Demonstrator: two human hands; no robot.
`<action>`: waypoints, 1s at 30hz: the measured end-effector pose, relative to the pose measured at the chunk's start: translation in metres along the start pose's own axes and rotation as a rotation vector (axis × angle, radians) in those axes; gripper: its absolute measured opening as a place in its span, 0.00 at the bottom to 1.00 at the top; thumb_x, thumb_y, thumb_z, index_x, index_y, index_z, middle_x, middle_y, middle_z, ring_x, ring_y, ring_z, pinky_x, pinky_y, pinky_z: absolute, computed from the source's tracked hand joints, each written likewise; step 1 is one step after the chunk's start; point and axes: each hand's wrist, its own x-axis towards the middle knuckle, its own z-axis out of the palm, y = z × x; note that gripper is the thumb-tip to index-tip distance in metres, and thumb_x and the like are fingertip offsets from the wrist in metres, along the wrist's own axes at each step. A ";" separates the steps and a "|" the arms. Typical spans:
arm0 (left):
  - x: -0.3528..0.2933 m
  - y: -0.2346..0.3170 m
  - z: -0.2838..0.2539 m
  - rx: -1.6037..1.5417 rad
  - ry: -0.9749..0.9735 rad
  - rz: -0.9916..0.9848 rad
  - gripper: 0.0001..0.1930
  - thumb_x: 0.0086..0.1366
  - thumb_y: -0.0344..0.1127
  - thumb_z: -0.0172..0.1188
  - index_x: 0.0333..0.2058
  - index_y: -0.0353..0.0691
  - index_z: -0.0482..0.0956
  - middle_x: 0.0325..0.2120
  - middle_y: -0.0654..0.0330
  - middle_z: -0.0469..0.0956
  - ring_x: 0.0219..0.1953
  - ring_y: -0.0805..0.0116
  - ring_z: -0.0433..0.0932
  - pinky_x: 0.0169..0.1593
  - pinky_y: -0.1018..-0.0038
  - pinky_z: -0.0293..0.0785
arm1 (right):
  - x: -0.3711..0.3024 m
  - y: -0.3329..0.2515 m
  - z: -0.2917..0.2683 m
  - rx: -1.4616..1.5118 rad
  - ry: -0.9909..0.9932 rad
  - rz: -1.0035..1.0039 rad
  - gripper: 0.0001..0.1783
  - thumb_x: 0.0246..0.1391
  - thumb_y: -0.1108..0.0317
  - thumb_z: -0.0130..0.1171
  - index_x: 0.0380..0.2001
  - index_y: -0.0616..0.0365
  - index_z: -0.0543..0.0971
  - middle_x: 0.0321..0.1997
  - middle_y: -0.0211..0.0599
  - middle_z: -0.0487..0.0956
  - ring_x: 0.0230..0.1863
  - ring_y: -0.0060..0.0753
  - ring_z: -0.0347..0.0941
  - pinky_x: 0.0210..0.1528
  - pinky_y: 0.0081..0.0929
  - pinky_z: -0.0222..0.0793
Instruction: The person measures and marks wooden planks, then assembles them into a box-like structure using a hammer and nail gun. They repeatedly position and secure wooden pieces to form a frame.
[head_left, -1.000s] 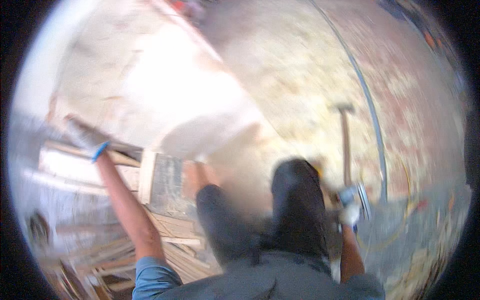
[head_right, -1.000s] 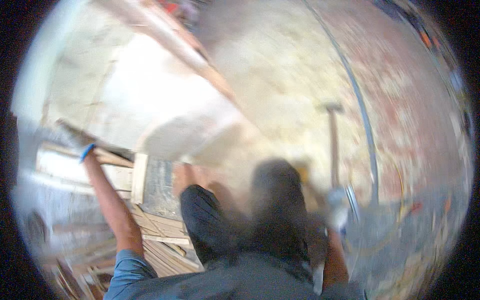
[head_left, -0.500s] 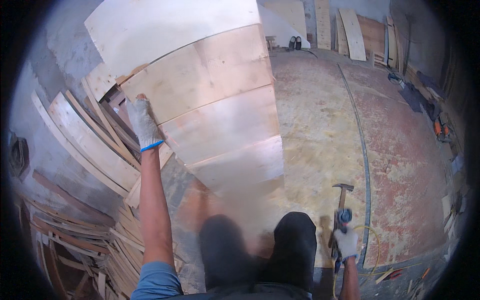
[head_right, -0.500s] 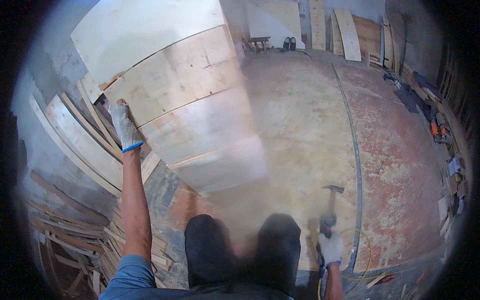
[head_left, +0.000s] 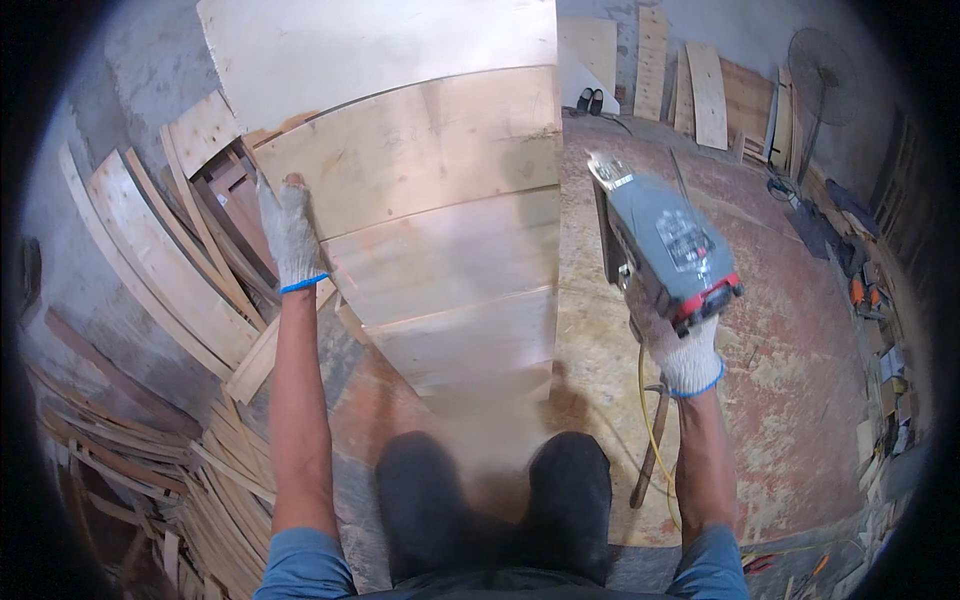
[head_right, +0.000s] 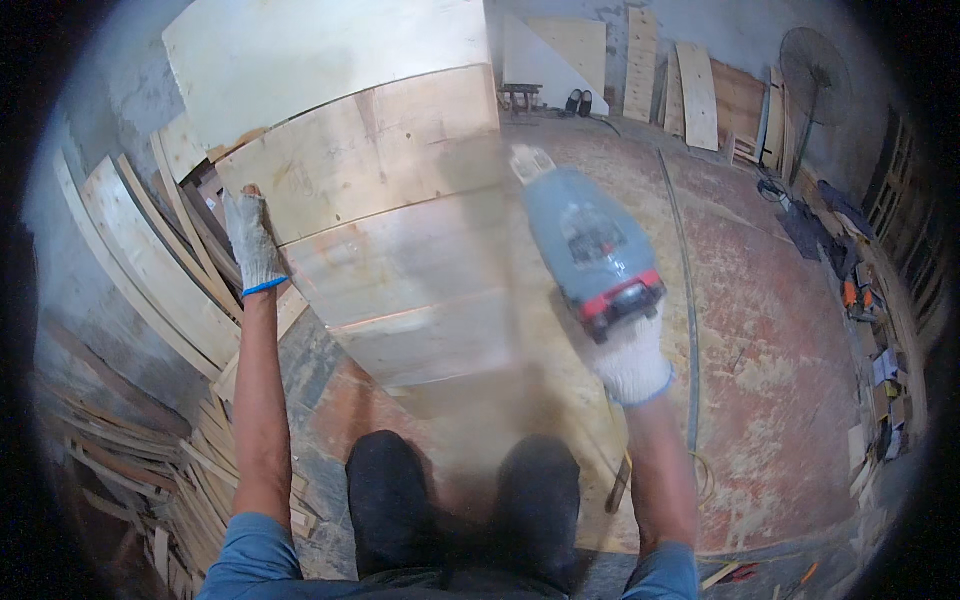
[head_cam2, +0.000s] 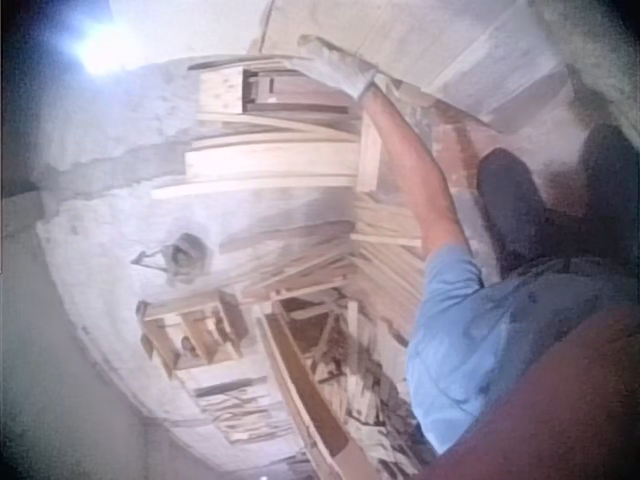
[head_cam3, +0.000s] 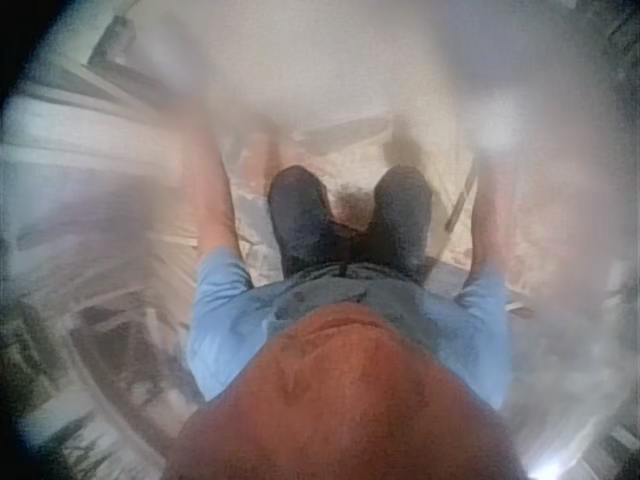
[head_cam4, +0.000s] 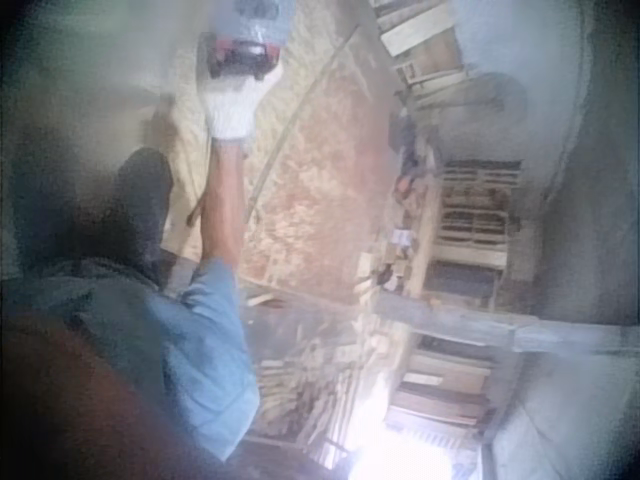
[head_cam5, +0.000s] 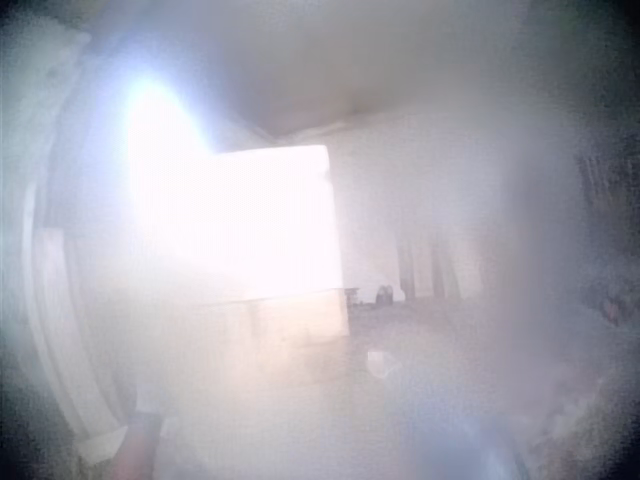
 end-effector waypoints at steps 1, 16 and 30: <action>0.001 0.000 0.001 -0.023 -0.007 -0.009 0.28 0.72 0.43 0.58 0.64 0.31 0.67 0.51 0.54 0.75 0.50 0.65 0.72 0.57 0.69 0.69 | 0.013 0.003 0.007 0.131 0.043 0.007 0.23 0.55 0.64 0.70 0.52 0.57 0.77 0.46 0.38 0.83 0.48 0.40 0.80 0.52 0.40 0.76; -0.002 0.002 0.001 0.062 0.016 0.066 0.22 0.74 0.47 0.57 0.57 0.37 0.70 0.46 0.59 0.76 0.45 0.72 0.74 0.52 0.71 0.73 | 0.074 -0.050 0.022 -0.463 -0.028 -0.355 0.17 0.53 0.67 0.67 0.47 0.57 0.81 0.42 0.40 0.85 0.44 0.40 0.81 0.48 0.38 0.76; -0.001 0.009 0.012 0.023 0.023 0.110 0.18 0.74 0.49 0.57 0.50 0.39 0.73 0.39 0.64 0.73 0.38 0.73 0.73 0.44 0.72 0.74 | 0.049 -0.018 0.027 -0.535 -0.004 -0.306 0.16 0.55 0.57 0.68 0.42 0.54 0.83 0.39 0.40 0.86 0.43 0.46 0.83 0.45 0.38 0.77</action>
